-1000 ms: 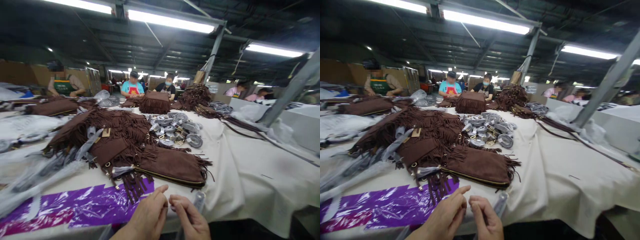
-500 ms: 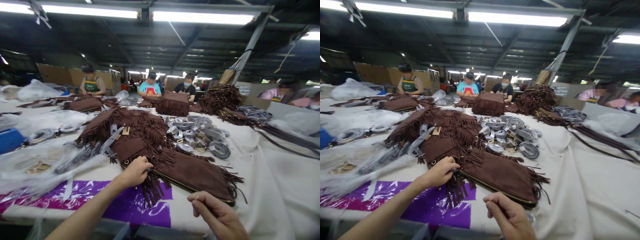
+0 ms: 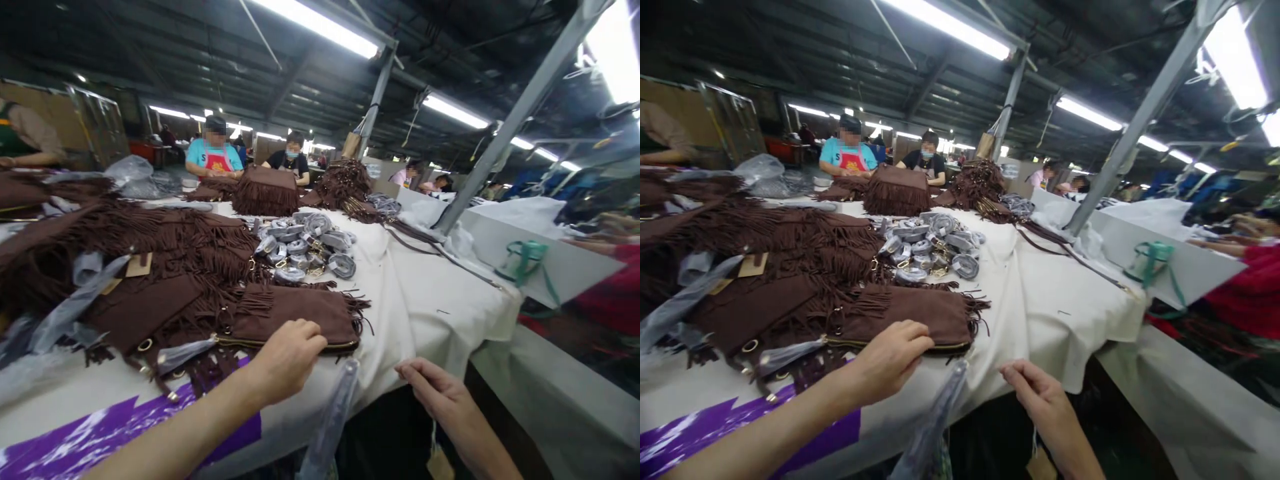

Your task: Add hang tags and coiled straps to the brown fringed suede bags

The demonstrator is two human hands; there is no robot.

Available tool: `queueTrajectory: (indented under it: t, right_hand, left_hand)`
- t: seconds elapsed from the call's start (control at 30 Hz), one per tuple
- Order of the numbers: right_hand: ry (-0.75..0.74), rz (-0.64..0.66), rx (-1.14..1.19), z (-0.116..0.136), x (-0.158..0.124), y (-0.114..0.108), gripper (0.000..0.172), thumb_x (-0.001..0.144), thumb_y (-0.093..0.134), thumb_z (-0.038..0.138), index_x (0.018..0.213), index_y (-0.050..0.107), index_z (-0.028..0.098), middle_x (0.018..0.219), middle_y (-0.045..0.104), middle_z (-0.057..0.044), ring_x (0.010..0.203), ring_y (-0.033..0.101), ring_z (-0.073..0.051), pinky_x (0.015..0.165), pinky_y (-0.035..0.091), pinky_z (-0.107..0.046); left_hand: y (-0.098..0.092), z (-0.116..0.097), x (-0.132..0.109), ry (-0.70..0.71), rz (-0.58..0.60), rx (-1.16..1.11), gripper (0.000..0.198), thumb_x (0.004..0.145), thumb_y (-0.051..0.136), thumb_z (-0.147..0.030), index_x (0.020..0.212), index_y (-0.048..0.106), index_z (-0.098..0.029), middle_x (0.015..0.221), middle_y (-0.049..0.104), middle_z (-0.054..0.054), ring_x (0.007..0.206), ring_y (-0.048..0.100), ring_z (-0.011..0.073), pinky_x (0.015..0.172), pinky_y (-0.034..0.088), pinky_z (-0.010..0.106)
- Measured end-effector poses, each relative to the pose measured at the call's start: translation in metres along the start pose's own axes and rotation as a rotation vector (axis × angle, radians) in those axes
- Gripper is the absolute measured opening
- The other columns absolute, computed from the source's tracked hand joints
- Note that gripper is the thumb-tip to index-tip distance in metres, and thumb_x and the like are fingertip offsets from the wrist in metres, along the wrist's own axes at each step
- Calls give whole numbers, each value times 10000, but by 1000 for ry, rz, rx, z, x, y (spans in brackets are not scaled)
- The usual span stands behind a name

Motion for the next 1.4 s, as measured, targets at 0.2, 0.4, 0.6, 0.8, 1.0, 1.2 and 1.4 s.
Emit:
queueTrajectory:
  t: [0.2, 0.4, 0.6, 0.8, 1.0, 1.2, 1.4]
  right_hand:
    - [-40, 52, -37, -13, 6, 23, 505, 794, 608, 688, 768, 693, 191, 670, 566, -3, 528, 430, -140, 498, 356, -243]
    - [-258, -13, -70, -18, 34, 26, 409, 845, 604, 578, 689, 684, 209, 1187, 649, -116, 1011, 616, -296, 829, 499, -340]
    - [-496, -11, -37, -7, 9, 62, 246, 985, 510, 359, 889, 693, 227, 992, 700, -57, 919, 660, -211, 803, 532, -257]
    - [-914, -263, -227, 8, -53, 93, 211, 990, 489, 141, 1054, 687, 177, 1021, 706, -103, 909, 689, -199, 820, 564, -239]
    - [-1141, -203, -350, 23, -83, 124, 267, 960, 452, 56, 1035, 694, 139, 895, 726, -123, 823, 703, -240, 691, 612, -294]
    - [-960, -82, -58, 22, -83, 113, 234, 990, 456, 162, 990, 689, 182, 947, 670, -101, 804, 683, -189, 702, 591, -243]
    - [-846, -172, -67, -3, -77, 95, 180, 978, 524, 179, 972, 704, 192, 1106, 664, -118, 895, 690, -202, 788, 590, -249]
  left_hand:
    - [40, -47, 51, -162, 186, -23, 175, 917, 432, -215, 942, 595, -157, 989, 633, 94, 926, 610, 238, 820, 501, 355]
    - [65, -50, 58, -323, 193, -80, 226, 803, 506, -142, 1019, 574, -138, 1054, 637, 130, 954, 617, 267, 809, 489, 367]
    - [54, -20, 22, -434, 29, -608, 154, 719, 436, -88, 795, 542, -170, 756, 600, 5, 749, 561, 157, 661, 419, 237]
    - [55, -45, -27, -646, 226, -1347, 189, 690, 516, -231, 857, 572, -163, 790, 570, 1, 754, 543, 154, 642, 447, 239]
    - [71, -43, -23, -716, 81, -1303, 545, 739, 531, -662, 760, 587, -120, 655, 482, -10, 621, 424, 123, 564, 346, 236]
    - [76, -39, -32, -655, -42, -991, 441, 874, 438, -525, 660, 523, -148, 620, 442, -26, 596, 390, 110, 544, 299, 227]
    - [74, -59, -56, -578, 0, -1001, 325, 912, 419, -408, 829, 591, -144, 744, 553, 5, 680, 478, 132, 634, 368, 232]
Point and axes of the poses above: each hand's wrist, its own x-axis towards the middle knuckle, its own y-axis out of the palm, z = x × y, the point moved 6 cm from there along x, towards the middle knuckle
